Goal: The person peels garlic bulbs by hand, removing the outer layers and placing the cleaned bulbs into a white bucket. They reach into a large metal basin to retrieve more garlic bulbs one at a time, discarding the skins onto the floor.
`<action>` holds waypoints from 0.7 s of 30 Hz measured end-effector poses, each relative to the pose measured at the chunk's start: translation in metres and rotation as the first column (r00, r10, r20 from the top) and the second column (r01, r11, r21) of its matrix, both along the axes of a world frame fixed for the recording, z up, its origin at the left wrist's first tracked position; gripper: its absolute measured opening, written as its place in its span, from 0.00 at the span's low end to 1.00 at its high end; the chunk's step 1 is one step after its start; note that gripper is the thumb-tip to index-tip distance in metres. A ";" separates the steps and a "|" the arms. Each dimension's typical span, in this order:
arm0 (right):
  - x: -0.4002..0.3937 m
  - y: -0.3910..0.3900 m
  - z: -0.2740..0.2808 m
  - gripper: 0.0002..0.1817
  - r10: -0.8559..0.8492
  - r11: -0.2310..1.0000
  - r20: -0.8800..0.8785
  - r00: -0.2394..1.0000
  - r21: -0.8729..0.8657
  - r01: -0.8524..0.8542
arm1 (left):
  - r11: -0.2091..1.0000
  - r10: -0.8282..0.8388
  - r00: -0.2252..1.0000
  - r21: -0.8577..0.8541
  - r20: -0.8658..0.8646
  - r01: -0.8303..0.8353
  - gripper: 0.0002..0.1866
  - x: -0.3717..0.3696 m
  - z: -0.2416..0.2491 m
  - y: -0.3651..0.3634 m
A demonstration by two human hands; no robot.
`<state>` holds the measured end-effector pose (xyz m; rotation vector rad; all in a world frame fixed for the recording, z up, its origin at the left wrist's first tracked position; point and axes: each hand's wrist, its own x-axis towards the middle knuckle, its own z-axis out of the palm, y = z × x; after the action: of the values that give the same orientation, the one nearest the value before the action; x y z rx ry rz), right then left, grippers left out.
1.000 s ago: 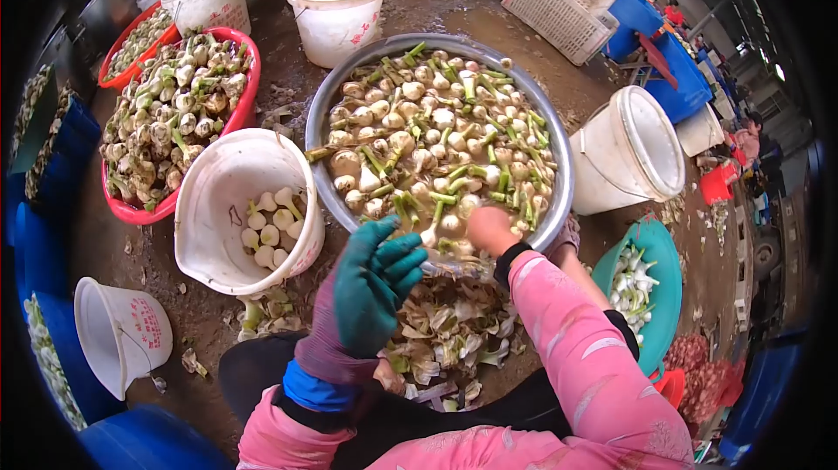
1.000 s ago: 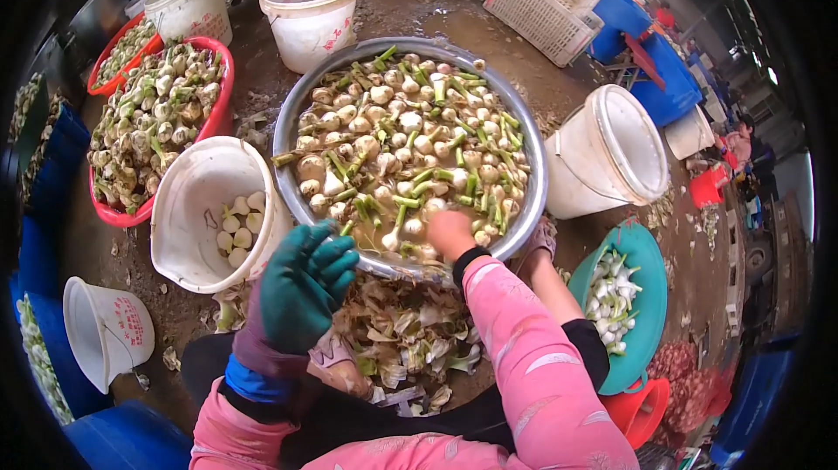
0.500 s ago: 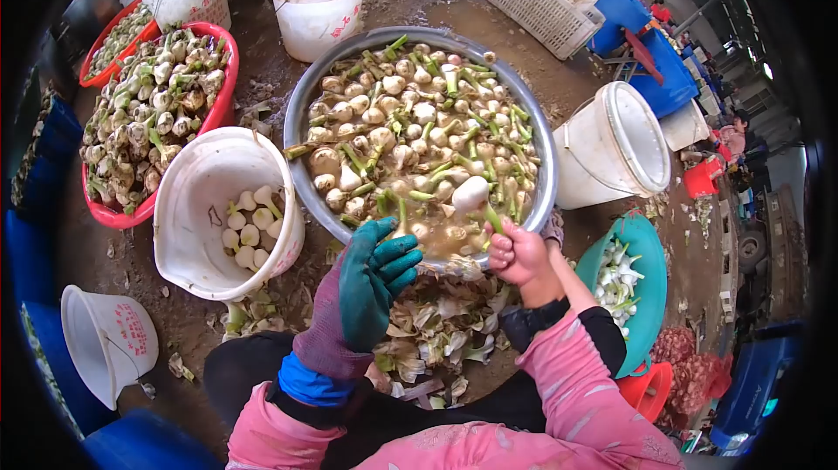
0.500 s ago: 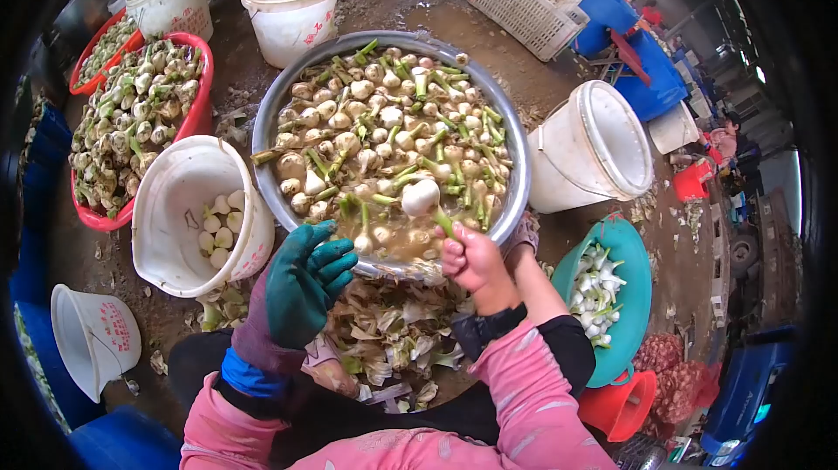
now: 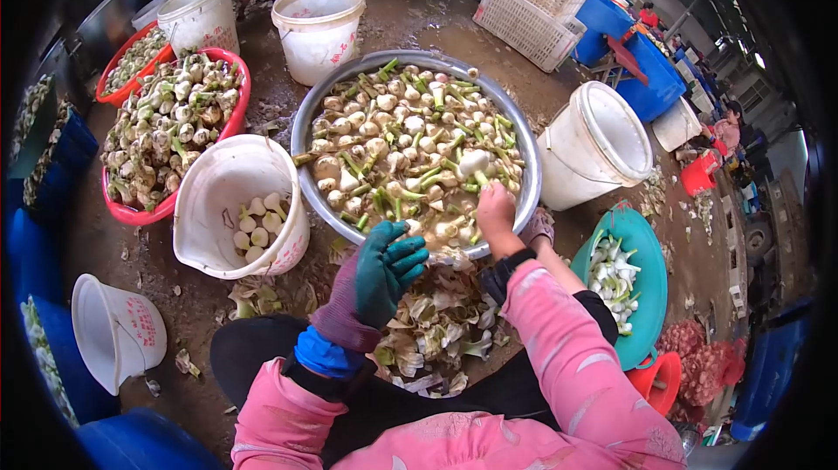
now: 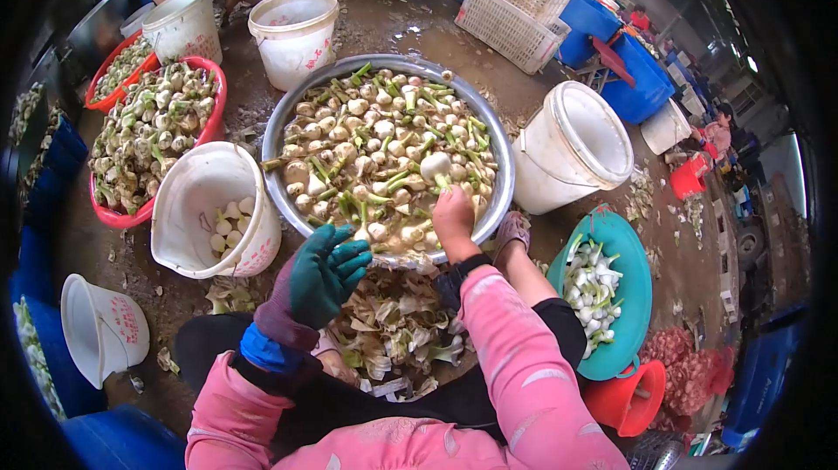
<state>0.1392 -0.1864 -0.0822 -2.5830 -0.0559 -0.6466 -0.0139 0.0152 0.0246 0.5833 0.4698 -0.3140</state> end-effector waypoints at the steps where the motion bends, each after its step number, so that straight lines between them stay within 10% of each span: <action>1: 0.007 0.007 -0.012 0.12 -0.056 0.998 -0.151 0.987 -0.023 0.053 | 1.000 0.005 1.000 -0.002 0.004 -0.005 0.24 0.001 -0.001 0.000; 6: 0.009 0.026 -0.060 0.12 -0.120 0.821 -0.649 0.751 -0.490 -0.292 | 1.000 0.015 0.999 0.008 -0.040 -0.014 0.22 0.008 -0.019 0.007; 12: 0.017 0.011 -0.033 0.14 -0.101 0.920 -0.598 0.795 -0.359 -0.153 | 1.000 0.020 0.997 -0.008 -0.079 -0.021 0.22 0.019 -0.026 0.012; 14: 0.012 -0.029 -0.023 0.16 0.168 0.961 -0.296 0.940 -0.161 -0.223 | 1.000 0.011 0.997 -0.021 -0.075 -0.013 0.22 0.021 -0.027 0.009; 15: 0.004 -0.029 0.001 0.15 0.131 0.939 -0.427 0.895 0.343 0.027 | 1.000 -0.005 0.998 -0.025 -0.070 0.003 0.22 0.021 -0.026 0.008; 16: -0.005 -0.028 0.028 0.14 0.324 0.600 -0.513 0.795 0.761 0.246 | 0.999 -0.020 0.998 -0.027 -0.059 0.018 0.22 0.021 -0.026 0.006; 21: -0.038 -0.021 0.041 0.11 0.292 0.140 -0.639 0.712 0.765 0.629 | 0.999 -0.040 0.999 -0.015 -0.016 0.040 0.23 0.015 -0.019 -0.004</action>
<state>0.1016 -0.2073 -0.0411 -1.2305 0.7504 0.3012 0.0010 0.0110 0.0055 0.5769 0.4719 -0.3606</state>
